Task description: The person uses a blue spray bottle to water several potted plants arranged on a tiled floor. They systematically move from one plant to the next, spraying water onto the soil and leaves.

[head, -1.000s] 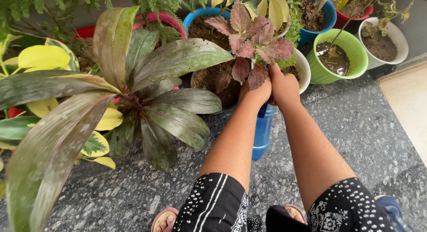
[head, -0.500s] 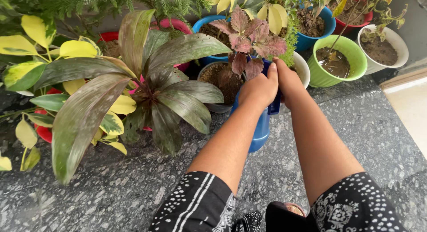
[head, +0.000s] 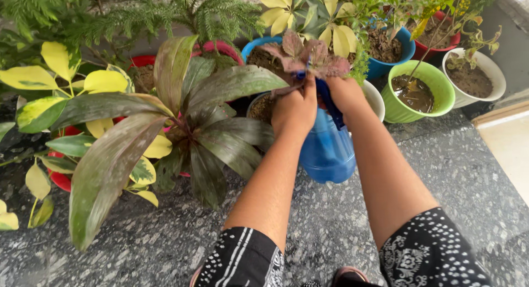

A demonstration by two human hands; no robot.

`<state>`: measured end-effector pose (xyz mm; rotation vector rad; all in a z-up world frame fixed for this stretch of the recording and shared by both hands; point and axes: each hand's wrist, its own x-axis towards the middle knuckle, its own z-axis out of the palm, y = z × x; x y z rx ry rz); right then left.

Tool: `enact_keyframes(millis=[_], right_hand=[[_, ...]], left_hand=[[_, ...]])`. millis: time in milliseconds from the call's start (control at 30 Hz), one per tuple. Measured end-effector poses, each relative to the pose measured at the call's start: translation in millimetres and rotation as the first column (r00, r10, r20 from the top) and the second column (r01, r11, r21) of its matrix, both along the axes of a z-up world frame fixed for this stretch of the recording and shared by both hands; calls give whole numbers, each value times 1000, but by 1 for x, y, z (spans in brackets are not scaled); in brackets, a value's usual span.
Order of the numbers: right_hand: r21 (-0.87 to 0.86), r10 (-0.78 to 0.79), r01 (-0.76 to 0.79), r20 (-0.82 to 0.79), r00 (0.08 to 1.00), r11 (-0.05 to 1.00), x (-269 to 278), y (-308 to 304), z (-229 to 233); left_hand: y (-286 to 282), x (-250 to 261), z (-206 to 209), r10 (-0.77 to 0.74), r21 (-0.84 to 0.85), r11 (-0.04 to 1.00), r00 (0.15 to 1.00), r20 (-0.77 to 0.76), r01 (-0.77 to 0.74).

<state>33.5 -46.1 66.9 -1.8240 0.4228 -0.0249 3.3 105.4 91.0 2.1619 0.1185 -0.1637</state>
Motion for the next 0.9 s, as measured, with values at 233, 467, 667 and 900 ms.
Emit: enact_keyframes(millis=[233, 467, 667, 900], right_hand=[[-397, 113, -97, 16, 994, 913, 34, -1, -35], [-51, 29, -28, 30, 999, 998, 46, -8, -55], [-463, 84, -79, -9, 996, 883, 60, -36, -69], [-701, 101, -194, -173, 980, 687, 39, -51, -60]], left_hand=[[-25, 9, -23, 68, -87, 994, 997, -33, -71], [-36, 4, -31, 155, -593, 803, 935, 319, 69], [-61, -19, -16, 73, -489, 872, 981, 182, 25], [-84, -54, 49, -54, -46, 996, 941, 333, 73]])
